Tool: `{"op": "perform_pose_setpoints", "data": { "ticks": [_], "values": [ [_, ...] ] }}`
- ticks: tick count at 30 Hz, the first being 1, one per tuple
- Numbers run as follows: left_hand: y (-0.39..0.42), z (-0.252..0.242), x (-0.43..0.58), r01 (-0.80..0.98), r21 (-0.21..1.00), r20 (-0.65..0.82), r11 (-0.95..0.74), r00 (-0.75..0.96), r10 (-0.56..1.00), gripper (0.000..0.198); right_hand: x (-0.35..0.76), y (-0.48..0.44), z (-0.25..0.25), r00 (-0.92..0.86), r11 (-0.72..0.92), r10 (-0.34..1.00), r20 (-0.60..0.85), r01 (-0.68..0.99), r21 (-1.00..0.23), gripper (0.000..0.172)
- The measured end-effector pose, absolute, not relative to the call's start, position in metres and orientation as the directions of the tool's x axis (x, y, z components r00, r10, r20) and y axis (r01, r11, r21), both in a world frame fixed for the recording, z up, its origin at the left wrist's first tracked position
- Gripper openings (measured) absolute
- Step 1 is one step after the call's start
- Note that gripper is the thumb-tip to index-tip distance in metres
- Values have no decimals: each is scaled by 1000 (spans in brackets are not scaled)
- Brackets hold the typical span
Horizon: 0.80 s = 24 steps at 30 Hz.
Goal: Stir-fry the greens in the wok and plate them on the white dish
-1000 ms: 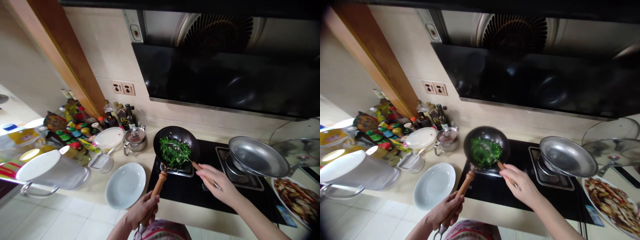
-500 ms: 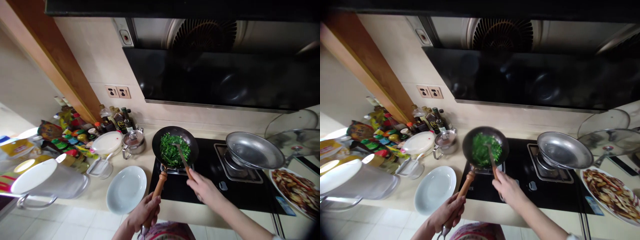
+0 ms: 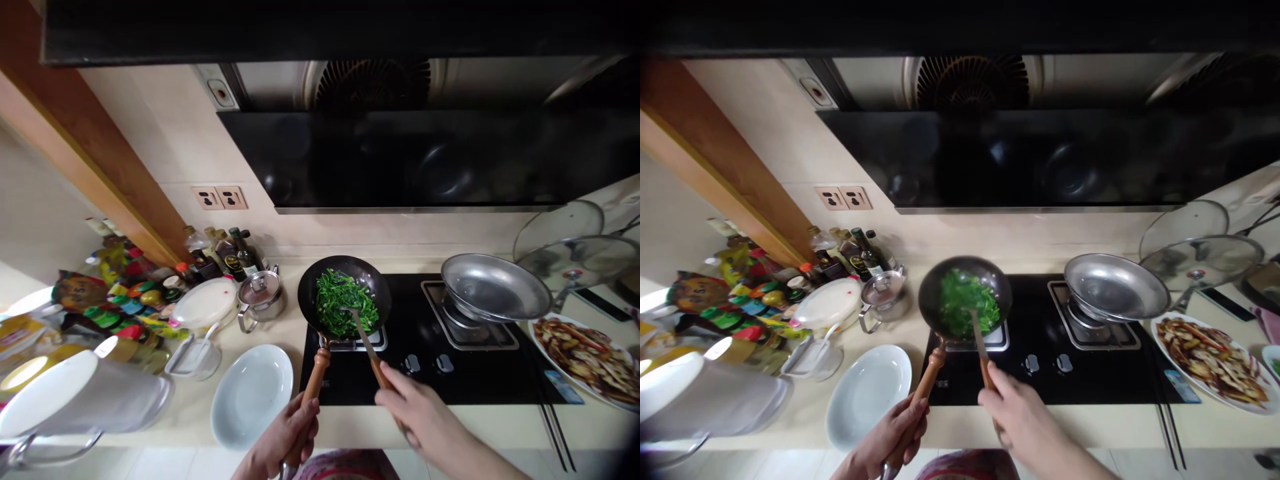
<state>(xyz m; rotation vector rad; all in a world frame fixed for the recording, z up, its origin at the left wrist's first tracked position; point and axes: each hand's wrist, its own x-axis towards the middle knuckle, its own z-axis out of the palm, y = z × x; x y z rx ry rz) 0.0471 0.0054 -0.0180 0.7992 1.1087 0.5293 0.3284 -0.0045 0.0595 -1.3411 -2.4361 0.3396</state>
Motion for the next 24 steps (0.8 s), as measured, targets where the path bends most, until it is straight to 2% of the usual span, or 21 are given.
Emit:
{"op": "perform_pose_setpoints", "data": {
  "ticks": [5, 8, 11, 15, 19, 22, 24],
  "values": [
    [6, -16, 47, -2, 792, -564, 611, 383, 732, 57, 334, 35, 63, -327, 438, 893, 310, 788, -432, 38],
    [5, -14, 48, -6, 786, -571, 618, 378, 729, 57, 331, 35, 65, -431, 481, 877, 214, 779, -402, 39],
    [3, -14, 49, -16, 775, -583, 631, 365, 726, 57, 336, 16, 68, -524, 529, 842, 127, 757, -384, 30],
    [6, -12, 49, -13, 783, -576, 622, 361, 733, 57, 339, 8, 54, -475, 497, 865, 160, 768, -404, 28],
    [3, -6, 52, 22, 777, -598, 629, 338, 727, 59, 311, 18, 19, -421, 493, 870, 259, 767, -410, 26],
    [-5, -2, 52, 59, 770, -625, 635, 269, 733, 58, 303, 16, -1, -396, 502, 862, 317, 753, -425, 38],
    [-5, -1, 51, 68, 760, -642, 646, 232, 731, 56, 321, 11, -10, -332, 450, 889, 315, 762, -466, 48]
  ]
}}
